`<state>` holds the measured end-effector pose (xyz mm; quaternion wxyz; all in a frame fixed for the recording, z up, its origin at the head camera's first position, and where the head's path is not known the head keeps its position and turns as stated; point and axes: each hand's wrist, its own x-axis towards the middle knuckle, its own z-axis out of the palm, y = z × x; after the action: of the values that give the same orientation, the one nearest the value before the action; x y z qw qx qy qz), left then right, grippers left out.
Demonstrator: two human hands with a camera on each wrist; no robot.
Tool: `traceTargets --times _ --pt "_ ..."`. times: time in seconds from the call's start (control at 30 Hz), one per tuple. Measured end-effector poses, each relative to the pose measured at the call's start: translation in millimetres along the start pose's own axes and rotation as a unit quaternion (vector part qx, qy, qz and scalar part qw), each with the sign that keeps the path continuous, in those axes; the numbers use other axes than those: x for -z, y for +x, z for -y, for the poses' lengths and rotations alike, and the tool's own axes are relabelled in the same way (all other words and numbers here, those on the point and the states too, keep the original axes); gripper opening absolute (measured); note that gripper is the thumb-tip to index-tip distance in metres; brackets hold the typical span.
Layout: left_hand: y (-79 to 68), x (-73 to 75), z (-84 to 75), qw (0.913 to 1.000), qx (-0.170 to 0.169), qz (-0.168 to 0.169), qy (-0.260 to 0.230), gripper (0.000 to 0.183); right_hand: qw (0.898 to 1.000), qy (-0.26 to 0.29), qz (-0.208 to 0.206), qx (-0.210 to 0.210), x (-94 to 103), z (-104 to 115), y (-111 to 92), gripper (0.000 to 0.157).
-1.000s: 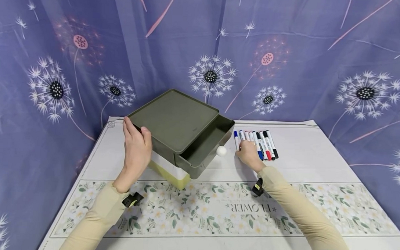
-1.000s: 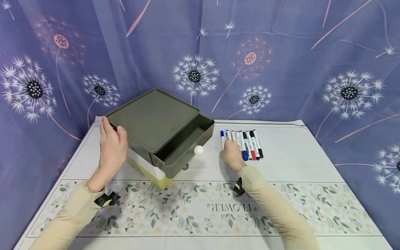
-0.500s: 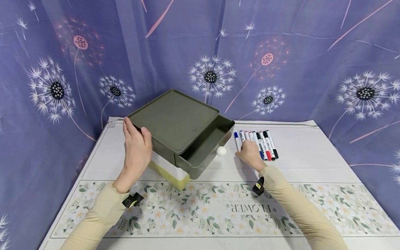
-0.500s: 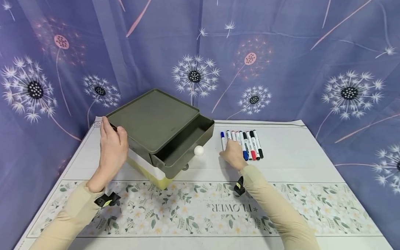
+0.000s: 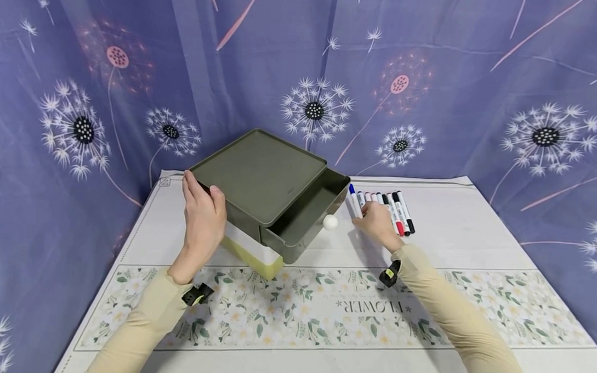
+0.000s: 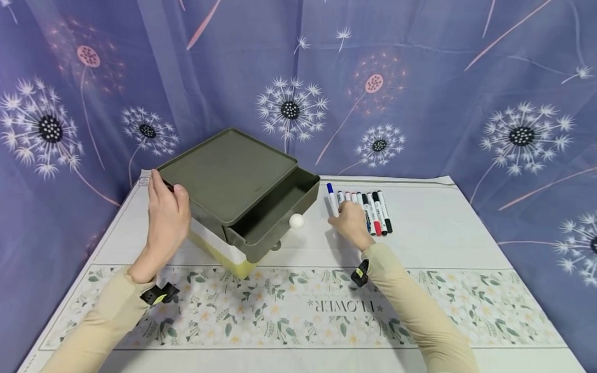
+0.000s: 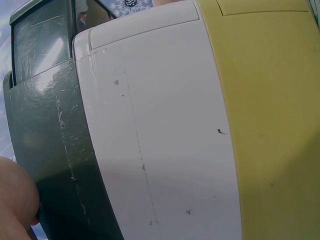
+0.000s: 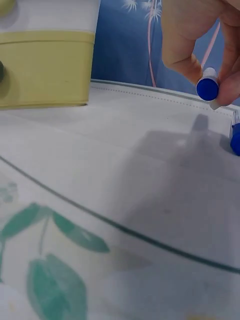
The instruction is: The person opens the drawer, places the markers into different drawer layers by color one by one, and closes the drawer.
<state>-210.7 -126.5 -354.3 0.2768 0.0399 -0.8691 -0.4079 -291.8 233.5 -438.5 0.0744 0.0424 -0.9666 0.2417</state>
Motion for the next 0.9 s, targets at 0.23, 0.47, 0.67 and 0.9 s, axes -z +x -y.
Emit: traceTargets --times 0.23,0.47,0.67,0.9 --pt "0.5 0.2 -1.2 1.0 0.0 -0.006 0.0 0.064 1.0 -0.004 -0.003 -0.01 6.6 7 -4 0.023" --pt "0.1 0.6 -0.8 1.0 0.001 -0.004 0.0 0.064 1.0 -0.007 -0.008 -0.011 10.3 10 -7 0.02" --pt "0.2 -0.1 -0.8 0.9999 -0.005 -0.009 0.002 0.064 1.0 -0.009 -0.025 0.0 12.6 11 -6 0.017" --pt "0.7 -1.1 0.3 0.9999 0.0 -0.009 0.006 0.064 1.0 -0.007 -0.017 -0.013 17.5 14 -8 0.019"
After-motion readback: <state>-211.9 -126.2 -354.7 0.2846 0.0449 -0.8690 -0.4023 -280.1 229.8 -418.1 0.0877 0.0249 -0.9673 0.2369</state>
